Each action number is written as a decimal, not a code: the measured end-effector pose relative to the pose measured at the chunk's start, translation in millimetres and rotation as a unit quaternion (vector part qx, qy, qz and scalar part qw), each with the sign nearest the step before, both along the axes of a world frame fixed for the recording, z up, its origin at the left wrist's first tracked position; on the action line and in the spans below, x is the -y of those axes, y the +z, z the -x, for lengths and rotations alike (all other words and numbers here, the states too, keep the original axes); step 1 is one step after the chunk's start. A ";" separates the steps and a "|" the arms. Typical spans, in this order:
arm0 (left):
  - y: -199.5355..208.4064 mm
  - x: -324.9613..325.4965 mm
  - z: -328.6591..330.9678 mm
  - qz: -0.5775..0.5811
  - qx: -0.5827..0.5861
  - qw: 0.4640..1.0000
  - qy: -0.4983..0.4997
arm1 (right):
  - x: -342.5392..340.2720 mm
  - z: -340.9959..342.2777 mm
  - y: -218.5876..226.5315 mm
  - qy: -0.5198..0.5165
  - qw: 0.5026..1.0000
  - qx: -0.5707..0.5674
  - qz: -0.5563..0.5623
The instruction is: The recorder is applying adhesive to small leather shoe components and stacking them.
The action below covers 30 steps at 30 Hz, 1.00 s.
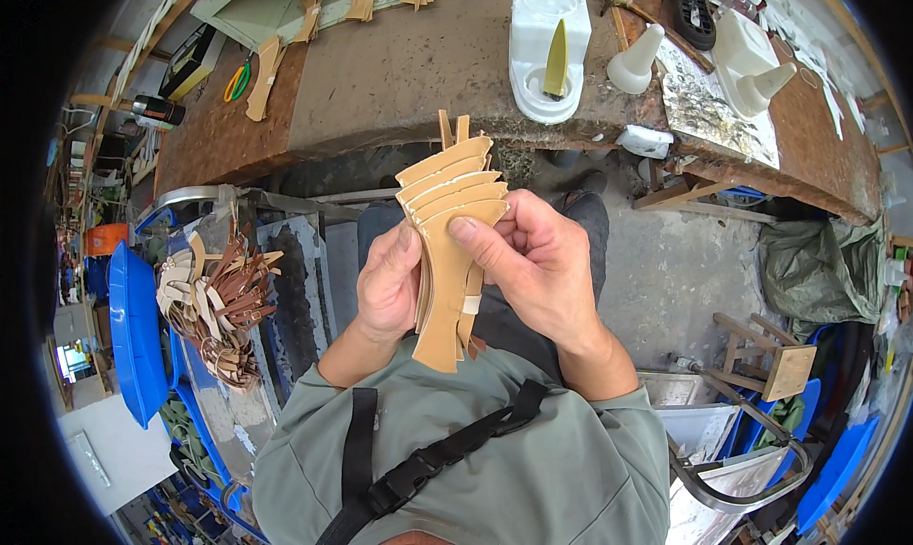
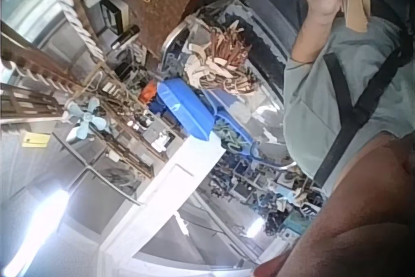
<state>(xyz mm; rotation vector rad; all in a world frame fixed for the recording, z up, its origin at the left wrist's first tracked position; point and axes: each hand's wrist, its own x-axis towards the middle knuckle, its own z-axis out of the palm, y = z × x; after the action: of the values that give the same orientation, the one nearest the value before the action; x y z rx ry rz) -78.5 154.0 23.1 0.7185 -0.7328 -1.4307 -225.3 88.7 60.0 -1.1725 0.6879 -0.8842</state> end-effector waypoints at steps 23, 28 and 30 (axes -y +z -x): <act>-4.8 7.2 -1.9 -0.024 -0.081 0.996 -0.037 | 1.1 -3.2 1.4 -0.026 0.995 -0.094 0.007; -6.8 8.5 2.3 -0.018 -0.079 0.997 -0.016 | 3.9 -1.4 -0.7 -0.010 0.992 -0.122 0.026; -6.1 10.0 4.1 -0.032 -0.058 0.998 0.022 | 4.7 -2.2 1.1 -0.012 0.997 -0.079 -0.007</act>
<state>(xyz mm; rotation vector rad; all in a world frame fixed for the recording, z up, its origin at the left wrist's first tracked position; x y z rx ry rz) -82.6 144.0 17.0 0.6914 -0.5801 -1.4486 -223.0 83.9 61.1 -1.2317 0.8358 -0.8107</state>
